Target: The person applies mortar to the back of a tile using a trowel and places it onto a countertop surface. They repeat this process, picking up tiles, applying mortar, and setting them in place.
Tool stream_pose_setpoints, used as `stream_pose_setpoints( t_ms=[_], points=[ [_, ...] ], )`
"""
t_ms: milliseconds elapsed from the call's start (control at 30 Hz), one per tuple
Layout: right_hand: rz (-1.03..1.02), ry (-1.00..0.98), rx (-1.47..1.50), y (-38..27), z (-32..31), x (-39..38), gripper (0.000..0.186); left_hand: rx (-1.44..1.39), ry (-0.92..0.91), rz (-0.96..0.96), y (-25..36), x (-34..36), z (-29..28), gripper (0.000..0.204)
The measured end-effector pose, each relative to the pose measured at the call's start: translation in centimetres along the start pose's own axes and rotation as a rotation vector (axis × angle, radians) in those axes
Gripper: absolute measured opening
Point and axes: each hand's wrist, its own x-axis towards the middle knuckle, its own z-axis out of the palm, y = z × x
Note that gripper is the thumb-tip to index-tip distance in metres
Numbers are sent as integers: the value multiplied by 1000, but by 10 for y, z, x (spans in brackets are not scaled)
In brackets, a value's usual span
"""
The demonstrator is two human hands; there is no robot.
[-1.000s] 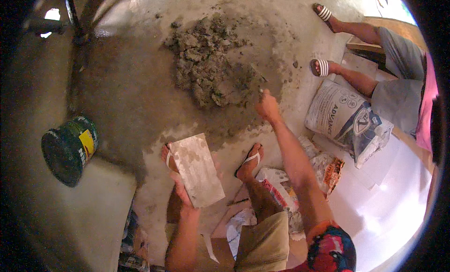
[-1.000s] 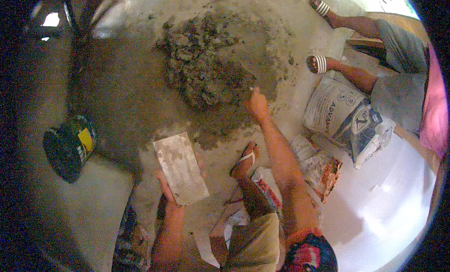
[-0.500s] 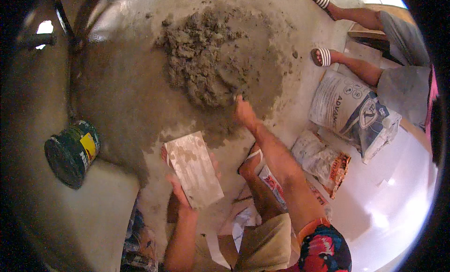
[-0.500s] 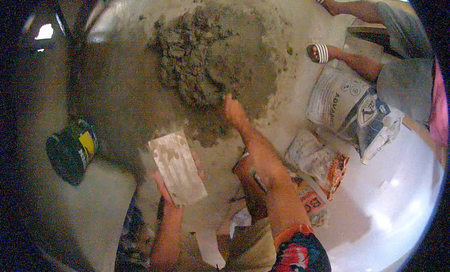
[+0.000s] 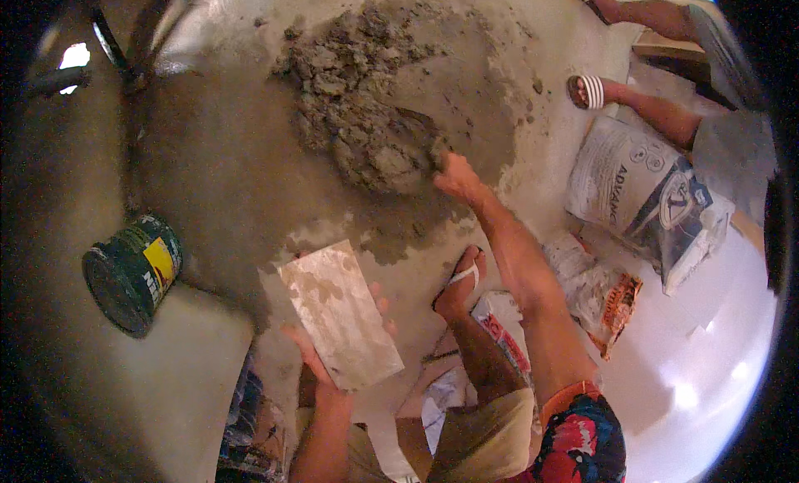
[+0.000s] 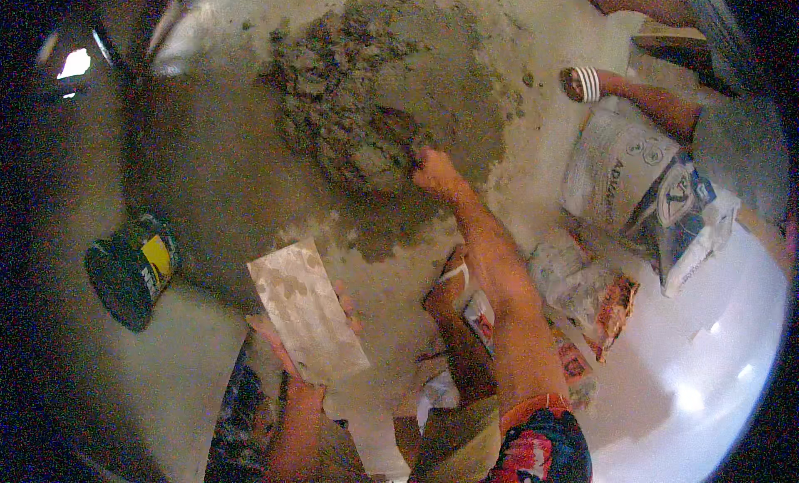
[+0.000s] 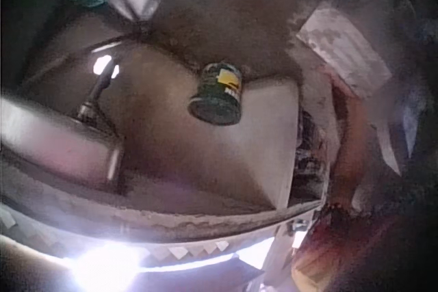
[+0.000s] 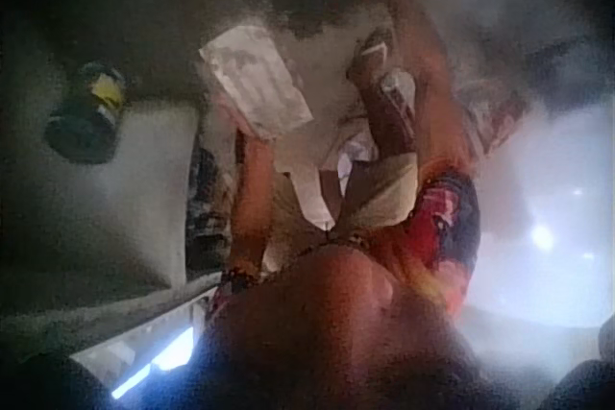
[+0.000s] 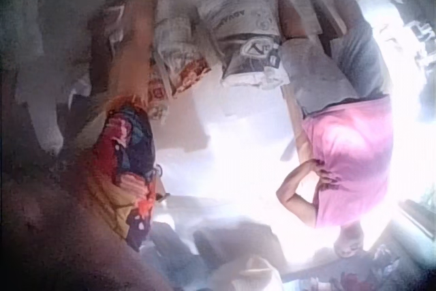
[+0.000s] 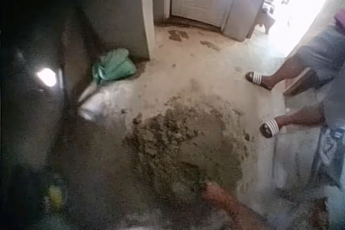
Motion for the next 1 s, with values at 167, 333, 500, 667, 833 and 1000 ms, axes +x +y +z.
stream_pose_setpoints(
  t_ms=[167,333,500,667,833,1000],
  points=[
    [93,-193,-47,-30,-23,-45,54,-46,-248,-81,1,19,-11,118],
    [179,84,-166,-88,41,-123,47,44,-60,-18,1,5,-4,119],
    [298,-44,-56,-79,81,-118,45,55,-100,-72,-1,4,-14,118],
    [401,-50,54,-24,1,-190,43,25,-122,-52,11,3,-19,119],
    [361,120,142,60,6,-168,45,-14,-47,17,15,-9,1,114],
    [179,-200,231,10,61,-50,33,44,-25,-30,18,-2,12,117]
  ],
)
